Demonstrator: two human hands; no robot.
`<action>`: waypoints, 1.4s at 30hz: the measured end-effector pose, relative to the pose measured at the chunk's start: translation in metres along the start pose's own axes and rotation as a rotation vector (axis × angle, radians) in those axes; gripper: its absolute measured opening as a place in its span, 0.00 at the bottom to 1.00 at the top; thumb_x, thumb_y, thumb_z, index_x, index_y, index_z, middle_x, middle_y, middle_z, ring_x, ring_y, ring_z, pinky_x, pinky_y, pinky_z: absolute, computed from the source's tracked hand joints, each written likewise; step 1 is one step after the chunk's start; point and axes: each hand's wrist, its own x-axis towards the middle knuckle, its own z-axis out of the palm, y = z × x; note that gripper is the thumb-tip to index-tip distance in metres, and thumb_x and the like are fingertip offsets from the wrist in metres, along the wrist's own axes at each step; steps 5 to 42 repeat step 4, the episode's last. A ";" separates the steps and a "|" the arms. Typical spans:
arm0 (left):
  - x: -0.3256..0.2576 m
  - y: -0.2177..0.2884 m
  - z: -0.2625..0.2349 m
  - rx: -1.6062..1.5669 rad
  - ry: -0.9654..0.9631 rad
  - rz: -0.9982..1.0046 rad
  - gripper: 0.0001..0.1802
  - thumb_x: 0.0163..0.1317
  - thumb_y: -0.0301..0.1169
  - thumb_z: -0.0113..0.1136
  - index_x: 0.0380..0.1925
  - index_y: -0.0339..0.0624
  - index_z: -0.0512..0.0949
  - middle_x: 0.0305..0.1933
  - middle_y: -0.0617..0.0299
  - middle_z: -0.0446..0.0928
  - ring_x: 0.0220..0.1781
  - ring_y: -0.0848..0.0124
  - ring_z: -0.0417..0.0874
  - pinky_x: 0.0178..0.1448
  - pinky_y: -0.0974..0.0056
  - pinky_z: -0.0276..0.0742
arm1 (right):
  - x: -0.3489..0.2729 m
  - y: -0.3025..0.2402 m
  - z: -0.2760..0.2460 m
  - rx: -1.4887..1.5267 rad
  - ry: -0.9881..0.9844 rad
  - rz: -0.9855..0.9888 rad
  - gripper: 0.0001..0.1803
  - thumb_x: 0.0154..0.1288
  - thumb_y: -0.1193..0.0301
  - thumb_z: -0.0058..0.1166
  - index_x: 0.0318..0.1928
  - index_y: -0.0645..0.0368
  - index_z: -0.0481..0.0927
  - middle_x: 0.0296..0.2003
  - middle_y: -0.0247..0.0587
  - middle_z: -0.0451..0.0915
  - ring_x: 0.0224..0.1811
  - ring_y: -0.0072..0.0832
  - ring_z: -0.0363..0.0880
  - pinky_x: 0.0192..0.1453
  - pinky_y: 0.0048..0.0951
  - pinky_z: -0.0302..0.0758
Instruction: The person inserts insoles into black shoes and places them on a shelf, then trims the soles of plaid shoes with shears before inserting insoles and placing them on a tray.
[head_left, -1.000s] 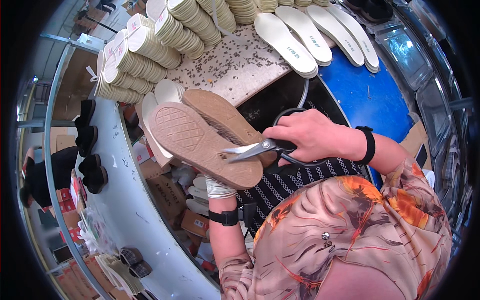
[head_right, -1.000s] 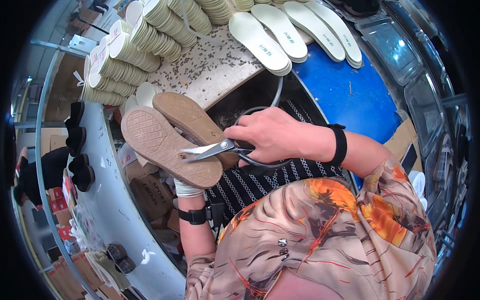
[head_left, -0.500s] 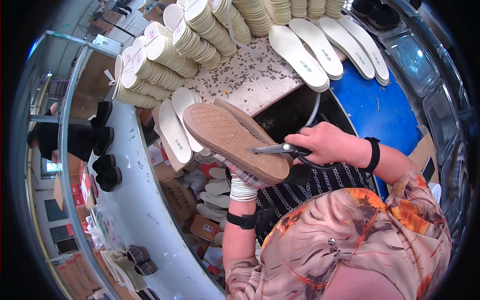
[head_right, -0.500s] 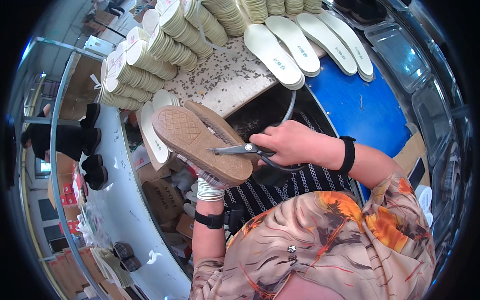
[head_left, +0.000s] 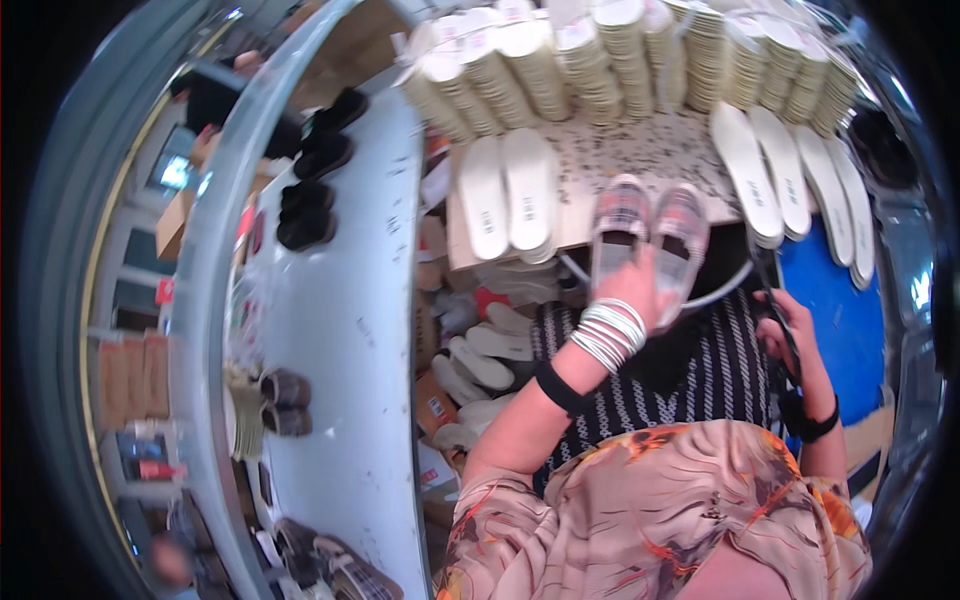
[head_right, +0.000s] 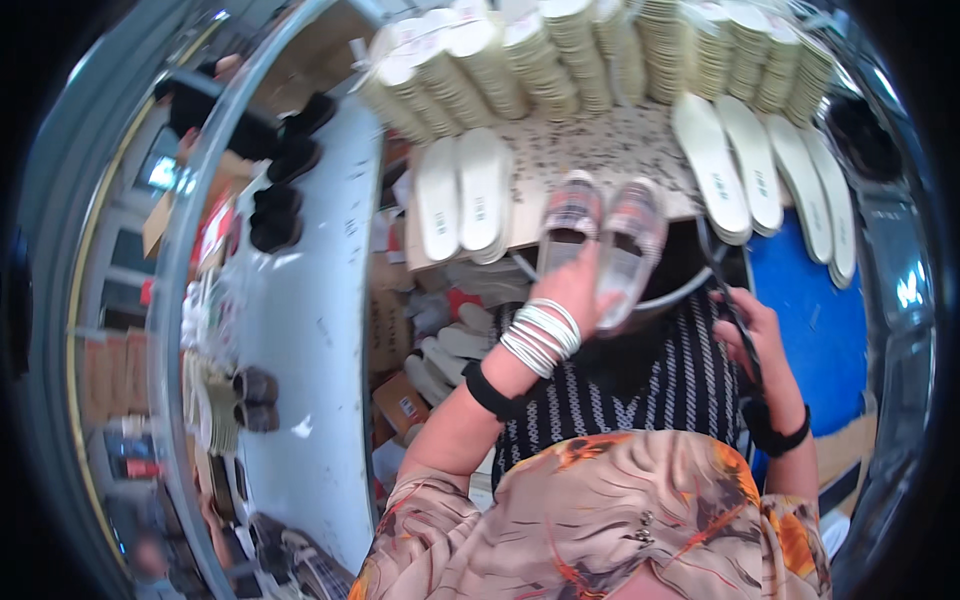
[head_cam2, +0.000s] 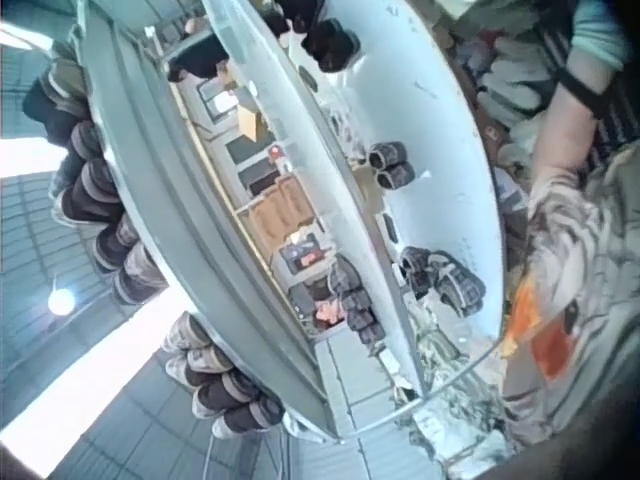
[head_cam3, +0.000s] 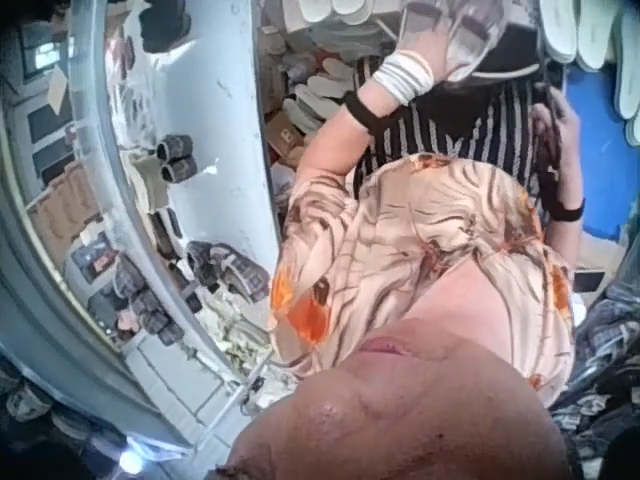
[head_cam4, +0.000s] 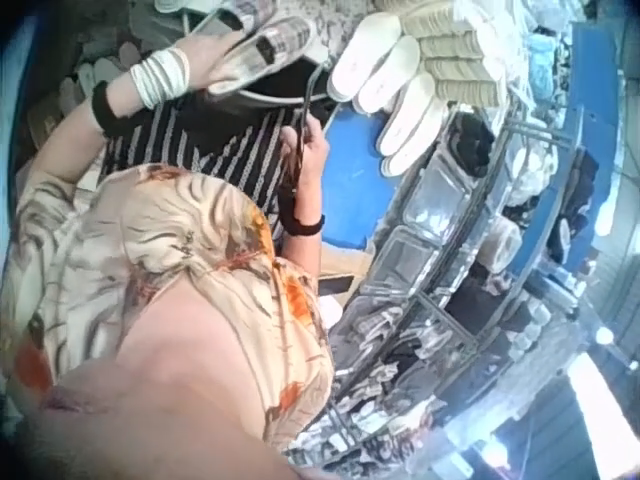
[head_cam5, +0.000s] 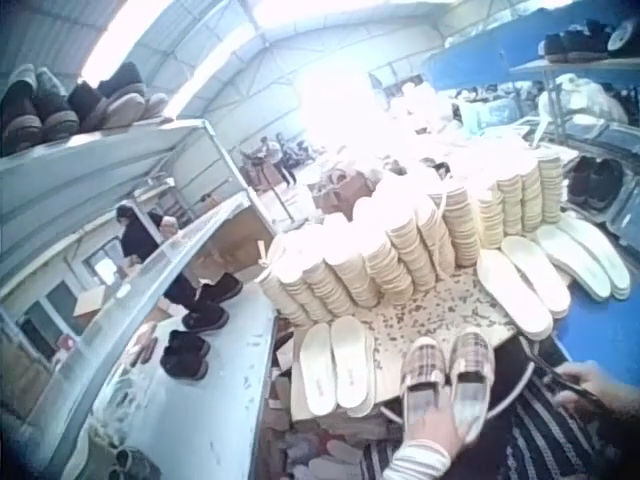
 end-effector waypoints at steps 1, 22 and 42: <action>-0.015 -0.004 0.002 0.108 -0.016 0.098 0.27 0.50 0.48 0.57 0.45 0.41 0.69 0.37 0.42 0.74 0.39 0.50 0.77 0.44 0.52 0.72 | 0.002 0.004 0.000 0.009 0.012 -0.009 0.22 0.48 0.75 0.50 0.48 0.63 0.70 0.18 0.32 0.72 0.11 0.13 0.63 0.13 0.13 0.56; -0.038 -0.016 -0.004 0.315 -0.227 0.102 0.38 0.46 0.53 0.60 0.54 0.47 0.63 0.41 0.46 0.74 0.46 0.53 0.76 0.53 0.54 0.65 | 0.016 0.013 -0.005 0.038 -0.026 0.013 0.25 0.47 0.75 0.48 0.51 0.62 0.68 0.17 0.35 0.73 0.08 0.15 0.64 0.11 0.13 0.60; -0.038 -0.016 -0.004 0.315 -0.227 0.102 0.38 0.46 0.53 0.60 0.54 0.47 0.63 0.41 0.46 0.74 0.46 0.53 0.76 0.53 0.54 0.65 | 0.016 0.013 -0.005 0.038 -0.026 0.013 0.25 0.47 0.75 0.48 0.51 0.62 0.68 0.17 0.35 0.73 0.08 0.15 0.64 0.11 0.13 0.60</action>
